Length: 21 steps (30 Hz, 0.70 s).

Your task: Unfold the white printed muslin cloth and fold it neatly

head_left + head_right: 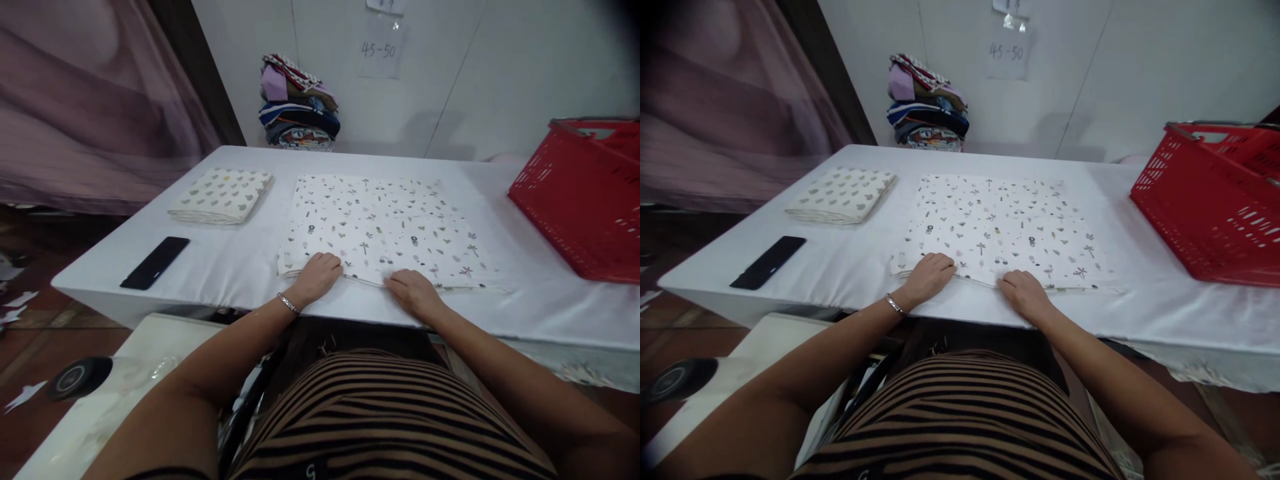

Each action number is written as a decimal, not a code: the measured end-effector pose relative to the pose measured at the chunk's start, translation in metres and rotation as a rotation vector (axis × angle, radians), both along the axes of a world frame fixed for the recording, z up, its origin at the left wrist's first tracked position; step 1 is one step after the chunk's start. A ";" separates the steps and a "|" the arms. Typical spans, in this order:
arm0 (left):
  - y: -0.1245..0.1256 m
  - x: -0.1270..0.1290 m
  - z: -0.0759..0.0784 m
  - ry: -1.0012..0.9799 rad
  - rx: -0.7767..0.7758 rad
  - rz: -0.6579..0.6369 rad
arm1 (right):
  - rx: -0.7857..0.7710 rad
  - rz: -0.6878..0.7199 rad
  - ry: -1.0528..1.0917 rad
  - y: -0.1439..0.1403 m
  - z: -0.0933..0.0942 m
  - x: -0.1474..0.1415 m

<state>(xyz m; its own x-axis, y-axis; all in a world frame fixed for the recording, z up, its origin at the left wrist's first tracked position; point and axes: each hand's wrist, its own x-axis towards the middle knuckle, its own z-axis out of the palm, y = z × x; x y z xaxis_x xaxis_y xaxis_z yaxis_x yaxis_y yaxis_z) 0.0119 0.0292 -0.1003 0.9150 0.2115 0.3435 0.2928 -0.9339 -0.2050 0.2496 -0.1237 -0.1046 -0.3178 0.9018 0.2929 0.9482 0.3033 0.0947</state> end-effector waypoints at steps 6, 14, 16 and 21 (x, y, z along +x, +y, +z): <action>-0.002 -0.007 0.000 0.000 -0.028 0.006 | -0.023 0.015 -0.007 0.002 0.005 0.002; -0.005 -0.014 0.011 0.095 -0.150 0.003 | -0.042 0.013 0.020 0.001 0.003 0.002; -0.004 -0.015 0.014 0.121 -0.168 -0.022 | -0.098 0.031 0.016 0.001 0.007 0.002; -0.002 -0.011 0.015 0.136 -0.079 -0.062 | -0.191 0.061 -0.032 -0.001 0.018 0.002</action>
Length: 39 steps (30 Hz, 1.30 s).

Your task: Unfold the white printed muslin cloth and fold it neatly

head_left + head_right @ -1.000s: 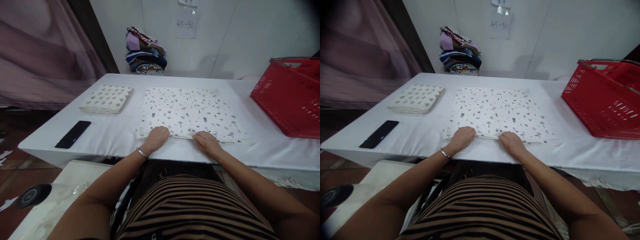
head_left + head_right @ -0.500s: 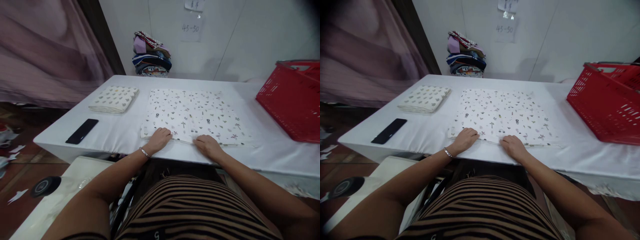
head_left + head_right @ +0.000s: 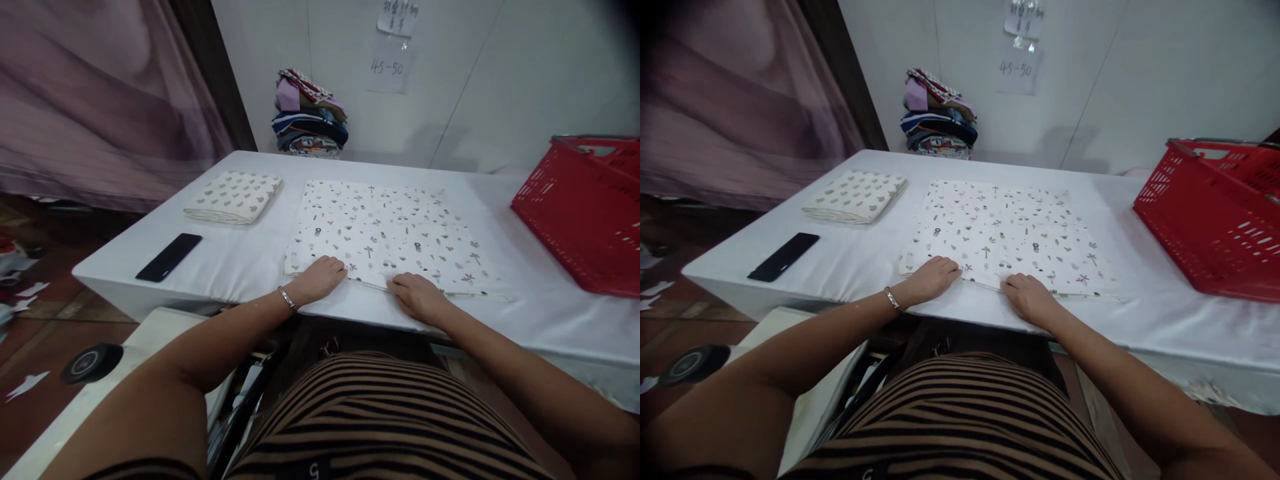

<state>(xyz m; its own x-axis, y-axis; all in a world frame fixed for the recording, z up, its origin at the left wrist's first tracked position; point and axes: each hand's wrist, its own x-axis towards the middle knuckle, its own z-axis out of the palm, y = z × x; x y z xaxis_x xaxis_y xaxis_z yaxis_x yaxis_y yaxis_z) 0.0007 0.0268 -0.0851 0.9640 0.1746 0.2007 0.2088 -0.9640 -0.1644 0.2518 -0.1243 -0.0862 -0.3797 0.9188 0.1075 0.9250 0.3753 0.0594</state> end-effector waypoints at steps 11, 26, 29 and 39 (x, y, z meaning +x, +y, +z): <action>-0.003 -0.004 0.009 -0.033 0.062 0.022 | 0.148 0.034 0.002 -0.005 -0.018 -0.001; -0.008 -0.016 -0.009 -0.060 -0.114 0.157 | 0.101 -0.044 -0.016 0.002 -0.010 -0.026; -0.003 -0.014 -0.003 -0.048 -0.189 0.186 | 0.148 -0.055 -0.017 0.017 -0.011 -0.046; -0.012 -0.014 0.004 -0.051 -0.196 0.202 | 0.121 0.000 0.043 0.038 -0.017 -0.060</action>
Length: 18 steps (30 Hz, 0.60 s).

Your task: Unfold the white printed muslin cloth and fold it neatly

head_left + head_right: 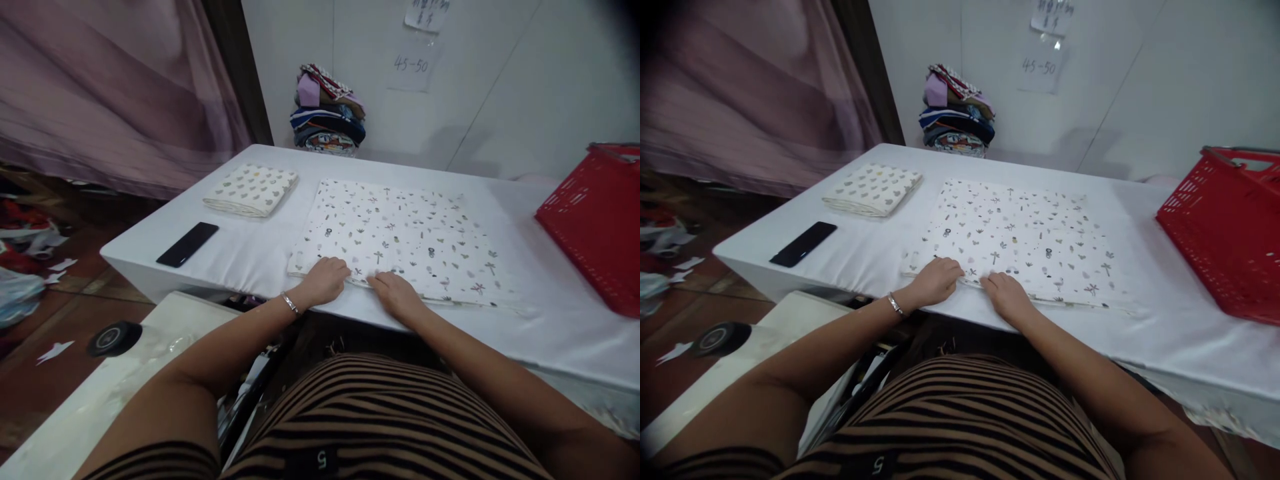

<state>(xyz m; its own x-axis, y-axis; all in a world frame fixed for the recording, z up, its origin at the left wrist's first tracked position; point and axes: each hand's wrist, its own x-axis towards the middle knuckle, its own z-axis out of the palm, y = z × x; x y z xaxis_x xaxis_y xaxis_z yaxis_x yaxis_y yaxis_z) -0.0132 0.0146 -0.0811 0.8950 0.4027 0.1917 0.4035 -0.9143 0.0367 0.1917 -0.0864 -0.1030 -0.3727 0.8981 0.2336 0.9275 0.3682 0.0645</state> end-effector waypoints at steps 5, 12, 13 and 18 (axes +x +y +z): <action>-0.011 0.001 -0.002 -0.016 0.099 0.017 | -0.061 -0.018 0.011 -0.002 0.007 0.000; -0.005 -0.005 -0.013 -0.021 0.147 -0.051 | -0.040 -0.005 -0.055 0.001 0.012 -0.013; -0.005 -0.006 -0.013 -0.022 0.145 -0.047 | -0.020 -0.002 -0.065 0.003 0.012 -0.018; -0.016 -0.007 -0.012 -0.021 0.109 0.047 | 0.003 0.036 -0.112 0.018 0.004 -0.042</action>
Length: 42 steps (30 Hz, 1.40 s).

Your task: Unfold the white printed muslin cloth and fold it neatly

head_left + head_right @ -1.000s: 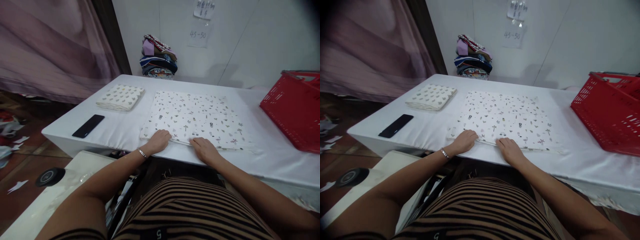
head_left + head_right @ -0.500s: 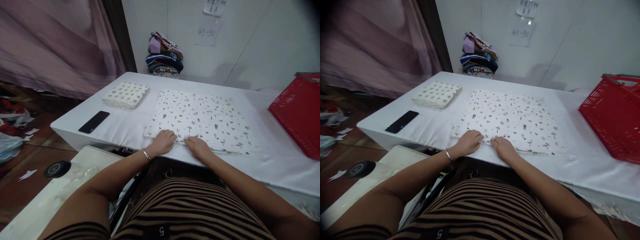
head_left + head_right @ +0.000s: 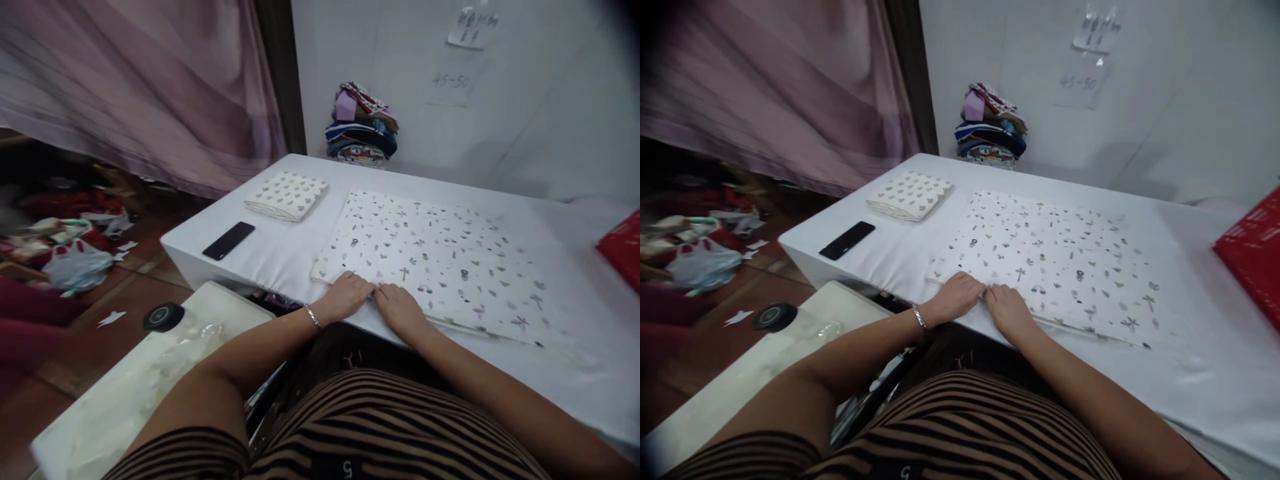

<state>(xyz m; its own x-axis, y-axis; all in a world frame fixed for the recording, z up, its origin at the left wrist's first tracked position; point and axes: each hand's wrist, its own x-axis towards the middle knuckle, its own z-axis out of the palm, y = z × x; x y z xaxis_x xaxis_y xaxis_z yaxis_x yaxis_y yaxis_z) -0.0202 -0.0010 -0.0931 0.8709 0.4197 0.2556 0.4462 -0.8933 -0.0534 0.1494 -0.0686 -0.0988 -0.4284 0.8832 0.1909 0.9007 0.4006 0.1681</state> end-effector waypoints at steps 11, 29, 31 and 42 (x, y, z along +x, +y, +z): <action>0.016 -0.031 -0.008 -0.053 0.020 0.314 | -0.057 0.009 -0.004 0.004 0.001 -0.005; 0.043 -0.095 -0.008 -0.193 -0.187 0.377 | -0.263 0.051 -0.067 0.028 0.015 -0.048; 0.044 -0.101 -0.009 -0.237 -0.229 0.416 | -0.270 0.057 -0.059 0.029 0.014 -0.049; 0.011 -0.114 -0.005 -0.371 -0.253 0.894 | -0.346 0.025 -0.081 0.039 0.016 -0.057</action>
<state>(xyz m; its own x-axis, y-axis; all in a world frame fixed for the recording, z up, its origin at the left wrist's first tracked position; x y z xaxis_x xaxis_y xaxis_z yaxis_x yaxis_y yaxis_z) -0.1342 0.0101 -0.0981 0.0921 0.9613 0.2597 0.9097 -0.1873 0.3707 0.0928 -0.0300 -0.0828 -0.4518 0.8788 -0.1537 0.8793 0.4677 0.0893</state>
